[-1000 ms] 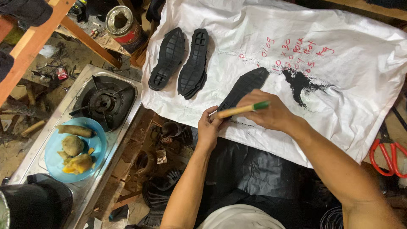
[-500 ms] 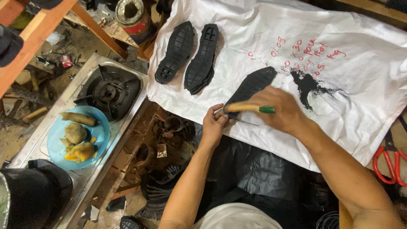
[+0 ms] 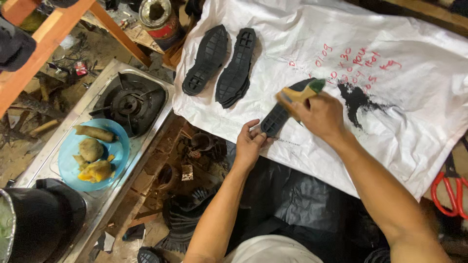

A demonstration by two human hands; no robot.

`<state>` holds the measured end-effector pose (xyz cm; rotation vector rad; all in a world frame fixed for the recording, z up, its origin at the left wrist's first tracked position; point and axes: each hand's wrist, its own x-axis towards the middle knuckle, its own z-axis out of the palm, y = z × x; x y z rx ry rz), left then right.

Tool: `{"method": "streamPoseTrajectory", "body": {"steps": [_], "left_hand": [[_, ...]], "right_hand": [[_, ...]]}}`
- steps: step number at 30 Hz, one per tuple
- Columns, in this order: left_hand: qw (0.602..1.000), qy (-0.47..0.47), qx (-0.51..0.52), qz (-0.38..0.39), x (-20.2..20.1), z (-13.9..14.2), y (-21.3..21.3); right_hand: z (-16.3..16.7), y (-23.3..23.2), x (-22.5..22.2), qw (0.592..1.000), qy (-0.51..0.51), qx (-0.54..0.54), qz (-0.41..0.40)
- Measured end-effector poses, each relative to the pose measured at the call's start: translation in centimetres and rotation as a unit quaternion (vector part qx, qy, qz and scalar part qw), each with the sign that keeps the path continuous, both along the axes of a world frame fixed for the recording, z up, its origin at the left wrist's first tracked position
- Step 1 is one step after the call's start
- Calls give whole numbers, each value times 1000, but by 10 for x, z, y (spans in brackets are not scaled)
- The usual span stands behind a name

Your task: The person sits at a workbench and uses a wide bristle brush to spread black powder over rubber shoe soles one at a time, turning each sole to coat its surface, then sets the finished soles in a stack on the paper-covered table. Scissors and a plate of food sit nearby on the bench.

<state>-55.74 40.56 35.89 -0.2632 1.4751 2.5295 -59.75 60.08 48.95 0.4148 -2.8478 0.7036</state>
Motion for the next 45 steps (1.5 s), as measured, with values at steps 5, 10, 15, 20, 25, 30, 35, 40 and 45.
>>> {"method": "streamPoseTrajectory", "body": {"steps": [5, 10, 15, 20, 25, 30, 35, 40, 45], "left_hand": [[999, -9, 26, -22, -6, -4, -3], [1000, -5, 8, -28, -6, -11, -5], [1000, 2, 16, -11, -9, -14, -1], [1000, -2, -24, 14, -19, -14, 10], [997, 35, -58, 41, -17, -14, 15], [994, 23, -97, 39, -12, -10, 11], [995, 20, -95, 38, -14, -5, 11], [993, 21, -108, 46, -11, -1, 11], [993, 12, -109, 36, -9, 3, 8]], "right_hand": [[-14, -7, 6, 978, -105, -178, 24], [-14, -13, 16, 984, -12, -178, 1], [-6, -11, 14, 970, -73, -222, -65], [-11, -10, 4, 984, -100, -137, -56], [-19, -2, -7, 984, 6, -174, 21], [-23, 21, -31, 989, -85, -27, -119], [-30, 39, -50, 997, 47, -36, -50], [-31, 61, -66, 983, -3, -44, -179], [-34, 78, -72, 993, 57, 17, -104]]}}
